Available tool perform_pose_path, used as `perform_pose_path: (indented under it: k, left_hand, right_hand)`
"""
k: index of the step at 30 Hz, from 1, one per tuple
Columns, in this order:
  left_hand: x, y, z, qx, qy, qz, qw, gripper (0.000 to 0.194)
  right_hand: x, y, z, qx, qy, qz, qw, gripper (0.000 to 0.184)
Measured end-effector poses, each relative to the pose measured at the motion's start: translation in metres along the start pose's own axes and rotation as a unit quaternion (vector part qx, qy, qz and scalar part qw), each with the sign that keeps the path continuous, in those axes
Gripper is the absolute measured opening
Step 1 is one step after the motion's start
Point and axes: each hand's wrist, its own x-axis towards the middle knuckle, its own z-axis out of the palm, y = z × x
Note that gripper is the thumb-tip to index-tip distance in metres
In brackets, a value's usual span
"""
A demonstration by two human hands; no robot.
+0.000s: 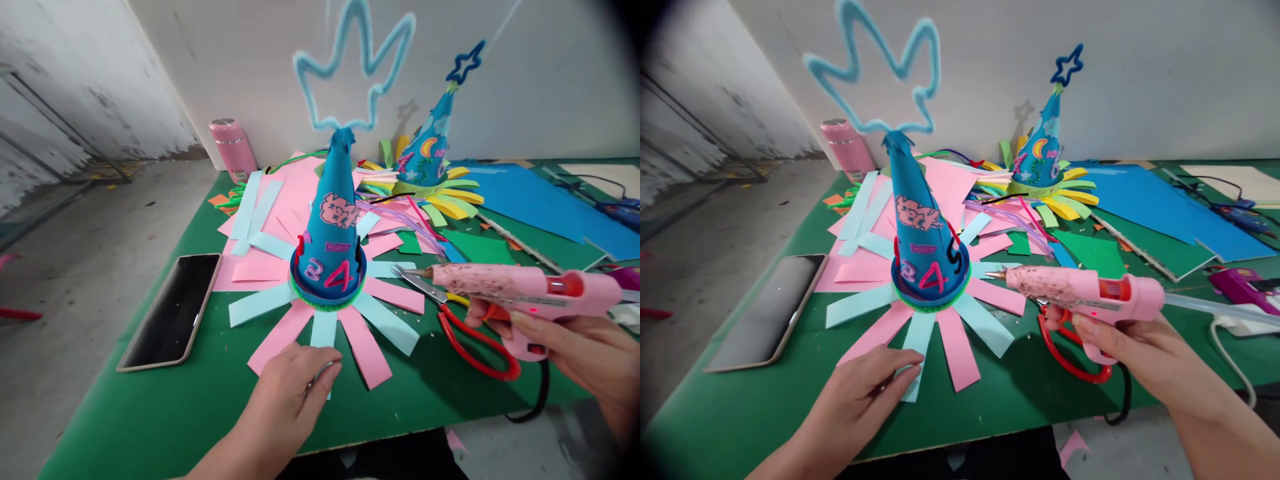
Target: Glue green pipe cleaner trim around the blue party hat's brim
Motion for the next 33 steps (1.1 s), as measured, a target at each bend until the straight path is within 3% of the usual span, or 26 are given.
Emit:
perform_pose_path:
  k: [3,5,12,19,23,29,33]
  left_hand:
    - [0.010,0.003,0.008,0.045,-0.031,0.057,0.997,0.022]
    - [0.016,0.005,0.014,0.074,-0.044,0.105,0.991,0.024]
    - [0.034,0.002,0.040,0.206,-0.095,0.201,0.953,0.026]
    - [0.023,-0.009,0.048,0.282,-0.074,0.277,0.916,0.032]
    - [0.020,-0.012,0.037,0.252,-0.065,0.273,0.926,0.032]
    - [0.017,-0.032,0.004,0.201,0.019,0.160,0.966,0.026]
    - [0.014,-0.034,-0.009,0.195,-0.036,0.148,0.969,0.024]
  right_hand:
    - [0.001,0.020,-0.005,0.062,-0.069,0.020,0.996,0.015]
    - [0.002,0.028,-0.004,0.086,-0.082,0.013,0.993,0.012]
    - [0.003,0.034,0.004,0.102,-0.117,0.001,0.988,0.024]
    - [-0.001,0.036,0.008,0.094,-0.127,0.003,0.987,0.021]
    - [-0.001,0.034,0.013,0.091,-0.145,0.008,0.985,0.020]
    - [-0.002,0.034,0.015,0.095,-0.160,0.002,0.983,0.021]
    - [-0.004,0.034,0.019,0.099,-0.157,0.019,0.982,0.021]
